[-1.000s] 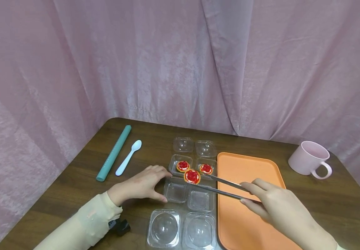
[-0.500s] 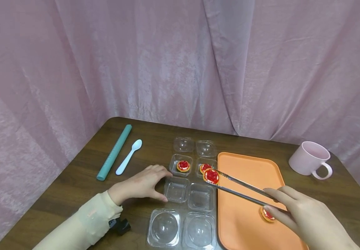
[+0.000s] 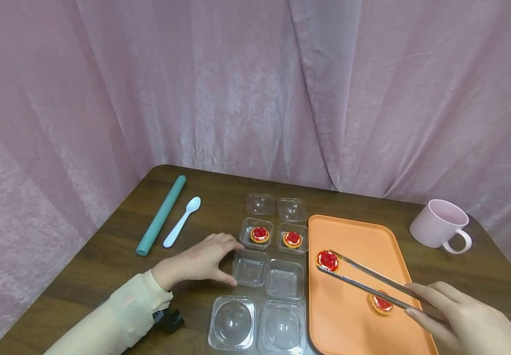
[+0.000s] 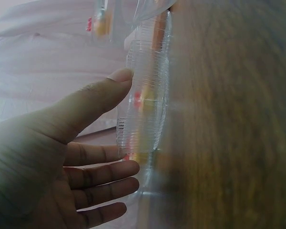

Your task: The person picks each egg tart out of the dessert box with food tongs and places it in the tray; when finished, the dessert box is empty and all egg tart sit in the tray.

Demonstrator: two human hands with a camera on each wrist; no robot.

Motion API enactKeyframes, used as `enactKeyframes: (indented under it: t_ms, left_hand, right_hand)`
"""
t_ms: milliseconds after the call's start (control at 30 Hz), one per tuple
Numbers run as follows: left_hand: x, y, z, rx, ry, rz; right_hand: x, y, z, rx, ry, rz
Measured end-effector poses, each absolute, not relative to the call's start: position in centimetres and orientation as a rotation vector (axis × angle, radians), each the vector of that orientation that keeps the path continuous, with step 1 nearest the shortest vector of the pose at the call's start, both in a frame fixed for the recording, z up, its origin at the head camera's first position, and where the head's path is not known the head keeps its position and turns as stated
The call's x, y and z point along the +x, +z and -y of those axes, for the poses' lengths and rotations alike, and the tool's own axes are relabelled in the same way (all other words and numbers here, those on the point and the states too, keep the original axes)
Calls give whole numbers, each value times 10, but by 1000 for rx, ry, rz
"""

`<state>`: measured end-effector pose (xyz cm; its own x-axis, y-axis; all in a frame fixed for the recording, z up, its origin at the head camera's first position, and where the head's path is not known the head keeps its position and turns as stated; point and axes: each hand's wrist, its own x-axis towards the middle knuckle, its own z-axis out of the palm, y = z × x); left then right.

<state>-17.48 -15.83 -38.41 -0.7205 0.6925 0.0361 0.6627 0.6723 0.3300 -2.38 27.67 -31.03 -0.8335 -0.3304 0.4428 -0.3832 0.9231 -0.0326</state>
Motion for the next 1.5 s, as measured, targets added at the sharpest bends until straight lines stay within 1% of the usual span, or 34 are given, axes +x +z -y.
enactKeyframes:
  t_ms: [333,700,1167,1500]
  left_hand:
    - [-175,-382,158,1128,491,-2779]
    - [-174,-381,160,1127,485,-2786]
    - [-174,-380,160,1130,480,-2792]
    - [-172,-379,158,1150,468,-2801]
  right_hand:
    - [-16,-332,-299,500,191,2677]
    - [-10,-360,-309,428,210,2757]
    - [-9,-372,-309,578,219,2641]
    - [-8,-375,-311,603,247,2610]
